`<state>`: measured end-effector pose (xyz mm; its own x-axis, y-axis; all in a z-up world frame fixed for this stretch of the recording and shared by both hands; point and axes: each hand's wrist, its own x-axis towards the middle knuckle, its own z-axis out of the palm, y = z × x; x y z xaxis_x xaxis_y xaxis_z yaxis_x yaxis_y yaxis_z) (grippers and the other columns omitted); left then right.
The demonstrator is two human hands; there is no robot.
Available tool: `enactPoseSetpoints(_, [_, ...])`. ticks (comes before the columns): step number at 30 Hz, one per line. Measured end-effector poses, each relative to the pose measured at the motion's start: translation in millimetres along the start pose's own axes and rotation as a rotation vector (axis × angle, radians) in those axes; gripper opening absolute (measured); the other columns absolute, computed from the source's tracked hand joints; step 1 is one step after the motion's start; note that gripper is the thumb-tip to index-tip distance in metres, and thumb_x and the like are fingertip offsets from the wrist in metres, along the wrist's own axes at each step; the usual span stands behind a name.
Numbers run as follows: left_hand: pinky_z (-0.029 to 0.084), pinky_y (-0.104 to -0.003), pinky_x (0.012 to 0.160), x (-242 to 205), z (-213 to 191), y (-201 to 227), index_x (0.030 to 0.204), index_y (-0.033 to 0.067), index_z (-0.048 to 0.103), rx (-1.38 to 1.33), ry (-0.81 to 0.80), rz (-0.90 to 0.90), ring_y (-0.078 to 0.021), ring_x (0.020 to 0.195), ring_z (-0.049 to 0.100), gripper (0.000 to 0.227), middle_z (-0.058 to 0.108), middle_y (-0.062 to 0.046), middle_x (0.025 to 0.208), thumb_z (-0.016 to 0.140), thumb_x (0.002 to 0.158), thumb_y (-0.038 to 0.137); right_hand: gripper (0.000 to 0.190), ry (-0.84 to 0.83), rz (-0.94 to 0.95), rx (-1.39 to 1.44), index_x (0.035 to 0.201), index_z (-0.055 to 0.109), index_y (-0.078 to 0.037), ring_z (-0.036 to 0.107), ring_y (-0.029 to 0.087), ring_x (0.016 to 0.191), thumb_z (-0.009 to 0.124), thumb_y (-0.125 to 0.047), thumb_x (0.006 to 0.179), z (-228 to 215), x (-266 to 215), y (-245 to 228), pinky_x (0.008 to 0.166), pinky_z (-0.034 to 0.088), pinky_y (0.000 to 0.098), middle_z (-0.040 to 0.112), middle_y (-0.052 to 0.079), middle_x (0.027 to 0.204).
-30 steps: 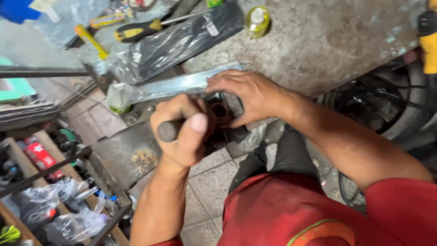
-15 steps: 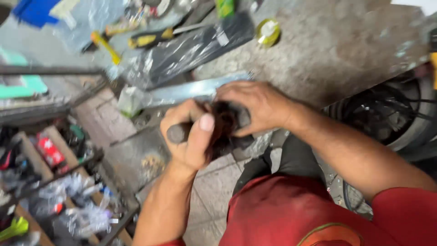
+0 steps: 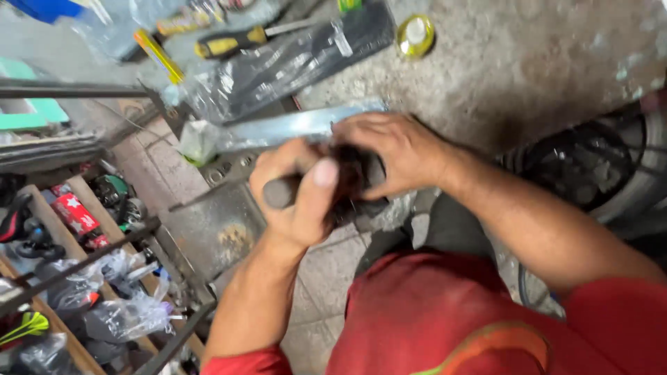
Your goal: The person places a small orange ring onto a black metal piece clamped in a vise. They then use a hammer to repeatedly strike the ring, securing it onto the metal piece. Finally, the person removes the piece from the vise and inspects it.
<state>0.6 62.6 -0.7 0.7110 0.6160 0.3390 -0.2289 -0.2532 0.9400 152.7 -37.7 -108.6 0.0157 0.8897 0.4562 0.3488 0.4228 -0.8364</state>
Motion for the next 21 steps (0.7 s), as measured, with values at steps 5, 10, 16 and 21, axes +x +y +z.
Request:
enactPoseSetpoints(5, [0.036,-0.031,0.042,9.7,9.0,-3.5,0.067,0.0085,0.05,0.018,0.024,-0.034,-0.0131,0.044,0.034,0.037,0.041,-0.004,0.049,0.067,0.097,0.022,0.077,0.05,0.069,0.066,0.112,0.07,-0.003,0.072,0.042,0.113,0.083,-0.069,0.075,5.1,-4.3,1.3,0.093,0.06,0.0542,0.075,0.015,0.111])
enactPoseSetpoints(10, [0.036,-0.031,0.042,2.1,-9.7,4.1,0.064,0.0083,0.051,0.034,0.049,-0.033,-0.0157,0.042,0.036,0.037,0.044,-0.004,0.048,0.066,0.096,0.021,0.081,-0.005,-0.01,-0.022,0.113,0.065,0.003,0.07,0.046,0.114,0.069,-0.073,0.085,0.6,7.6,-7.3,0.093,0.059,0.0576,0.072,0.02,0.11])
enactPoseSetpoints(16, [0.035,-0.03,0.043,-0.2,3.4,-5.4,0.067,0.0083,0.05,-0.019,0.092,-0.069,-0.0132,0.045,0.035,0.036,0.042,-0.003,0.051,0.065,0.098,0.02,0.073,-0.008,-0.001,-0.054,0.101,0.07,0.001,0.072,0.048,0.105,0.081,-0.067,0.08,2.9,-1.4,-11.4,0.089,0.06,0.0587,0.074,0.02,0.1])
enactPoseSetpoints(21, [0.034,-0.027,0.041,21.3,8.8,-10.8,0.066,0.01,0.05,0.026,0.06,-0.074,-0.0117,0.043,0.035,0.036,0.042,-0.001,0.048,0.066,0.096,0.024,0.071,0.055,-0.003,-0.087,0.106,0.071,0.001,0.072,0.046,0.104,0.09,-0.06,0.074,-4.9,4.1,-1.0,0.089,0.061,0.0561,0.074,0.018,0.1])
